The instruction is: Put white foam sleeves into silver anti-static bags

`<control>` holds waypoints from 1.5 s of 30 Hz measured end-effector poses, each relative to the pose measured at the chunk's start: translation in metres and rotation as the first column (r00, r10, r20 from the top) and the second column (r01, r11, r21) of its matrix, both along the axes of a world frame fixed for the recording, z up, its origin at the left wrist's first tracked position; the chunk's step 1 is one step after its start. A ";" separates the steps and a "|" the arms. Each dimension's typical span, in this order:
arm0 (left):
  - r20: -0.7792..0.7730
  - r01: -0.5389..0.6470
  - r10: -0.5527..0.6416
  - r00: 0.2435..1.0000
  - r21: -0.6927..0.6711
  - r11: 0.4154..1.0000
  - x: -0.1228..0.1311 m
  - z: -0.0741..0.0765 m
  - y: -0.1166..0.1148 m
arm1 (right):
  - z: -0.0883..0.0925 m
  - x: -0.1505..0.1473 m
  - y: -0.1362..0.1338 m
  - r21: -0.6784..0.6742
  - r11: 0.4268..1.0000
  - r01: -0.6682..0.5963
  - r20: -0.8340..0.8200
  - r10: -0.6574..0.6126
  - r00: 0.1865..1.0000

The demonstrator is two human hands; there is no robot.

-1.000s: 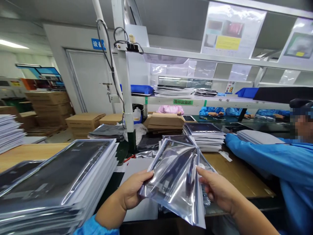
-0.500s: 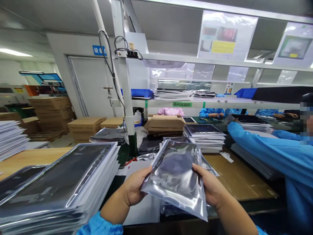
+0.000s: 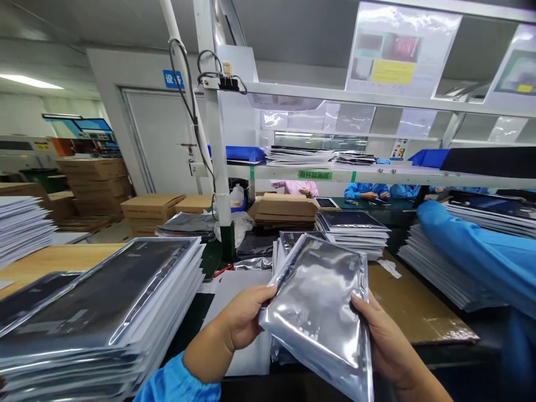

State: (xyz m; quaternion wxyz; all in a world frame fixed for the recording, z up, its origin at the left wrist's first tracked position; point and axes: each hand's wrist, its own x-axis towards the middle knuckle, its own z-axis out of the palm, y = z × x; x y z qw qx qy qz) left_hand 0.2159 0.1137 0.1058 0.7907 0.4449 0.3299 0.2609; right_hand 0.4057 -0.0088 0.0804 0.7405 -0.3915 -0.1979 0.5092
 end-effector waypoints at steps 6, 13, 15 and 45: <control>0.042 -0.109 0.107 0.993 0.044 0.993 0.006 0.001 0.002 | -0.002 -0.001 0.001 -0.112 0.993 0.026 0.054 -0.020 0.998; 0.030 -0.112 0.110 0.993 0.050 0.992 -0.001 0.002 0.005 | 0.000 -0.005 -0.016 -0.251 0.967 0.050 0.129 -0.018 0.992; 0.026 -0.114 0.113 0.993 0.062 0.992 -0.002 0.003 0.005 | -0.005 -0.009 -0.022 -0.278 0.960 0.042 0.133 -0.005 0.991; -0.191 -0.213 0.267 0.944 0.262 0.941 -0.004 0.018 0.055 | -0.009 0.018 -0.064 -0.374 0.928 0.007 -0.266 -0.115 0.957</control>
